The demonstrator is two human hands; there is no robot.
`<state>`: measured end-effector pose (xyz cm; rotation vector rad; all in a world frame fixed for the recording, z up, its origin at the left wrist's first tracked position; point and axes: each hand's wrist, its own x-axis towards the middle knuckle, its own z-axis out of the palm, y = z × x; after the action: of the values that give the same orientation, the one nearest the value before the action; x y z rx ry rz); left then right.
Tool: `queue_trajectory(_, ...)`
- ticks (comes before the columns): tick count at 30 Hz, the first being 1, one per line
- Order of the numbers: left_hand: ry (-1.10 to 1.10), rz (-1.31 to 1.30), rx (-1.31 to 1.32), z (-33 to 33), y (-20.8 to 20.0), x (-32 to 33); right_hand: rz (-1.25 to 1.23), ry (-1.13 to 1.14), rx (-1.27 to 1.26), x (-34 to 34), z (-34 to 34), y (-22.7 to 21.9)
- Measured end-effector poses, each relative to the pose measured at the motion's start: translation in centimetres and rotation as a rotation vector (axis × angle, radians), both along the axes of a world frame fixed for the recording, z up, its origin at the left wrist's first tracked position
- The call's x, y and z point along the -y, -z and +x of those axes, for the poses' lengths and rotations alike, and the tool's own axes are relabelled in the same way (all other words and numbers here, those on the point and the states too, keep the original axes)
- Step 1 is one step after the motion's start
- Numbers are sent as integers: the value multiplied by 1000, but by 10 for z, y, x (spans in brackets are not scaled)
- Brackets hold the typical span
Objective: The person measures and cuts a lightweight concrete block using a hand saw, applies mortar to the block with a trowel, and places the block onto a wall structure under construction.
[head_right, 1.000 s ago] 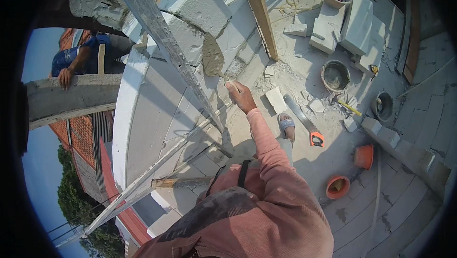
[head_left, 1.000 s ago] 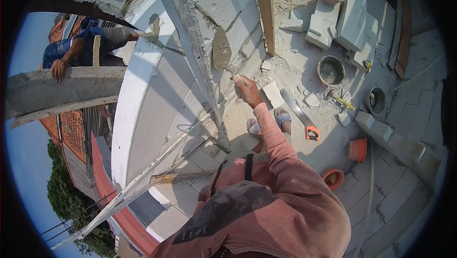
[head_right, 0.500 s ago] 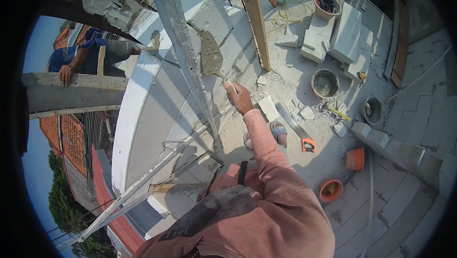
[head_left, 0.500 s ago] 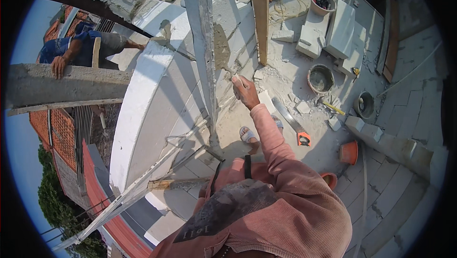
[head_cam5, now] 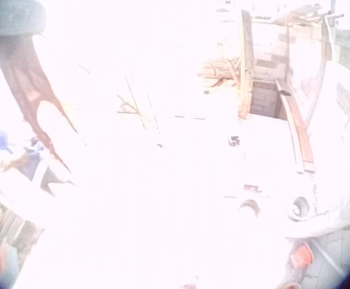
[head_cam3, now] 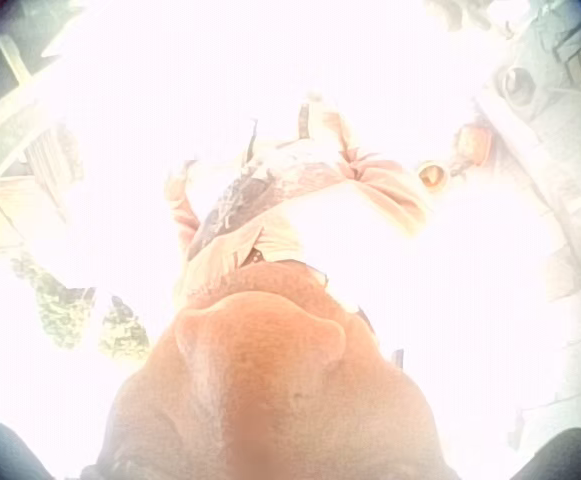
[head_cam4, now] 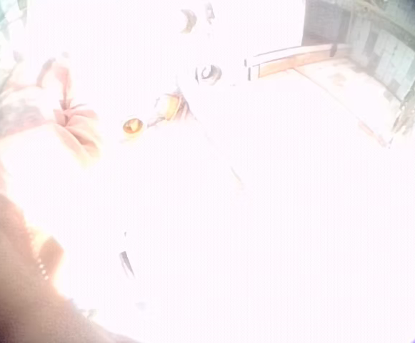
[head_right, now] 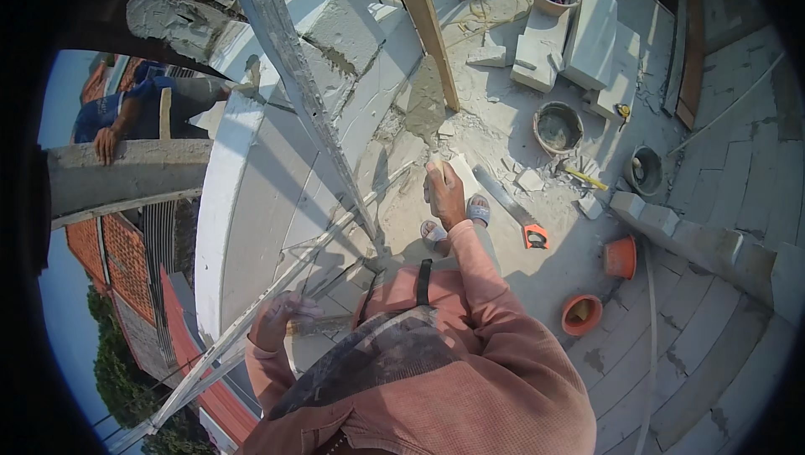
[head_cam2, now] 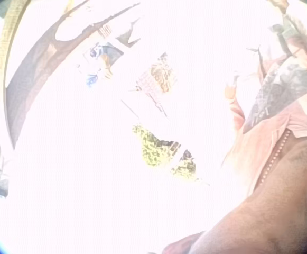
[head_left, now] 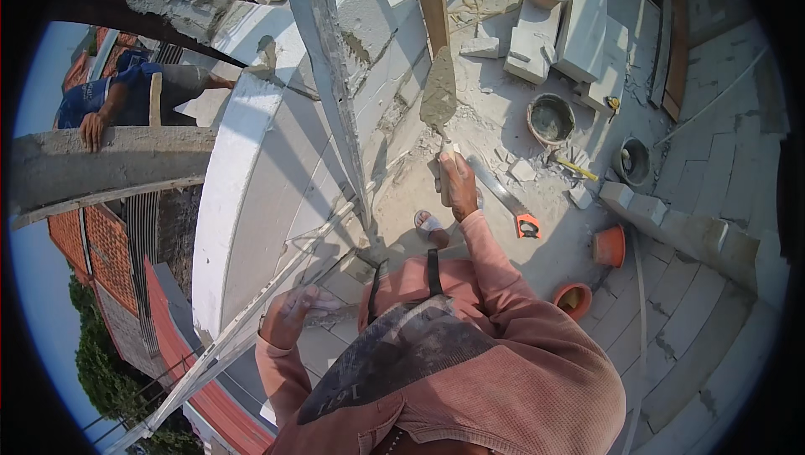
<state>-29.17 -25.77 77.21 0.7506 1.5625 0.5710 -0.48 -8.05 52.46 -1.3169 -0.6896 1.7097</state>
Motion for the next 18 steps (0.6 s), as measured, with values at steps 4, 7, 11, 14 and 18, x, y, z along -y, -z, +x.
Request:
queue_trajectory(4, -97, 685, -454, -2, -102, -136, 173, 297, -298, -4, 1, -25)
queue_trajectory(7, 112, 921, -553, -14, -122, -254, 225, 148, -228, -28, 15, -59)
queue_trajectory(11, 669, 1109, -1104, -28, -71, -398, 230, 252, -356, -60, 25, -77)
queue_trajectory(14, 866, 912, -1057, -70, 3, -508, 284, 290, -244, -79, 27, -99)
queue_trajectory(18, 1148, 585, -864, -76, 68, -587, 238, 338, -202, -109, 21, -109)
